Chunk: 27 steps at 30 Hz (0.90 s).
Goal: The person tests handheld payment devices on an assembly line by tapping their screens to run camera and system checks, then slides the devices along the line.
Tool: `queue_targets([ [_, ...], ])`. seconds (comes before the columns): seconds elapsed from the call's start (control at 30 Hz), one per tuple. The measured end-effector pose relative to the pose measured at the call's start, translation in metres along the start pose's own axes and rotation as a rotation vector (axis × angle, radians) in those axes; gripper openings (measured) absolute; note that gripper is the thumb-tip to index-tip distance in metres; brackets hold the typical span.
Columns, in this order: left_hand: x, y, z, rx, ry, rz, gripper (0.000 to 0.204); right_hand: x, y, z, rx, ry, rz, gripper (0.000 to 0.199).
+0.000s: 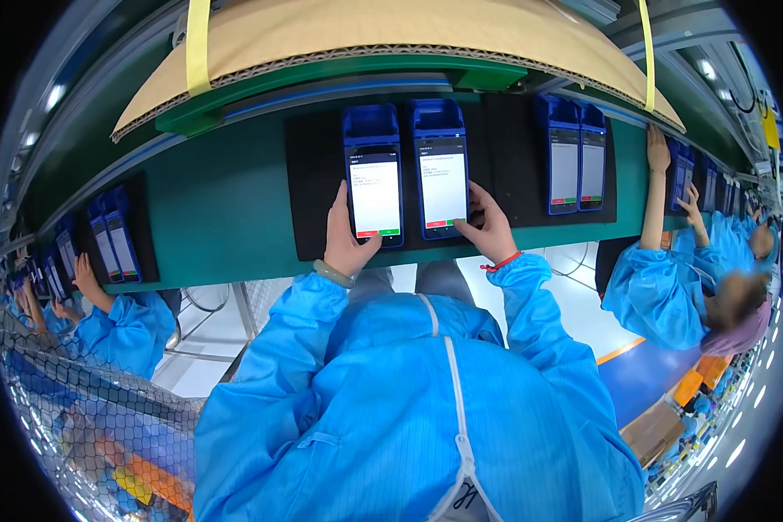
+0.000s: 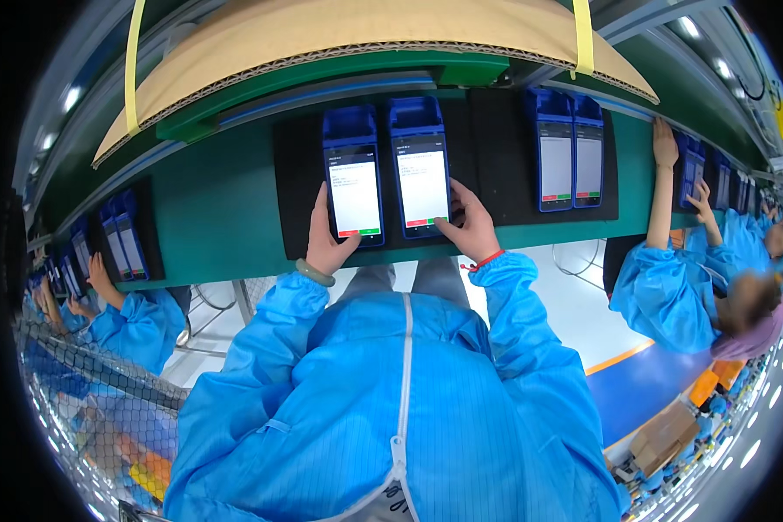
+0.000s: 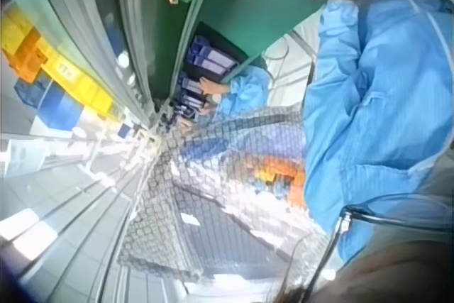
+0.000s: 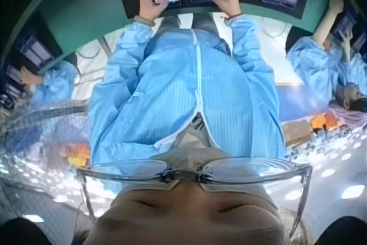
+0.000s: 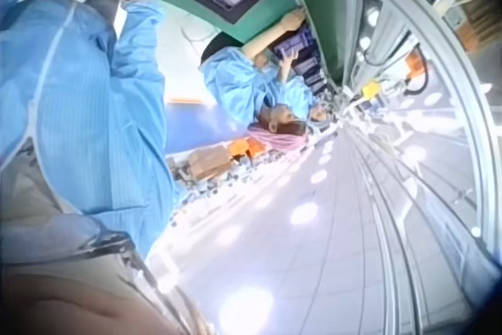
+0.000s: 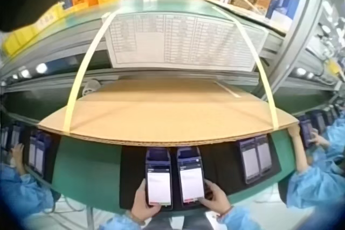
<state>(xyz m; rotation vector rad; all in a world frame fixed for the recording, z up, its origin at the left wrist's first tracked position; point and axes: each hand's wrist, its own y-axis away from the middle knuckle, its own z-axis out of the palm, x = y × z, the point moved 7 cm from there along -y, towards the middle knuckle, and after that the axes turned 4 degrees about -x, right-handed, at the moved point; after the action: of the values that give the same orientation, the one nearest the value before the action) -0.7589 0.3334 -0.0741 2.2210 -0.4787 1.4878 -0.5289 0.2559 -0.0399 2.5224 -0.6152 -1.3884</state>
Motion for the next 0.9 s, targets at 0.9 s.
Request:
queue_targets([
  [0.9,0.016,0.002,-0.022,0.040,0.174,0.326,0.074,-0.006,-0.044,0.017,0.206,-0.665,-0.179,0.042],
])
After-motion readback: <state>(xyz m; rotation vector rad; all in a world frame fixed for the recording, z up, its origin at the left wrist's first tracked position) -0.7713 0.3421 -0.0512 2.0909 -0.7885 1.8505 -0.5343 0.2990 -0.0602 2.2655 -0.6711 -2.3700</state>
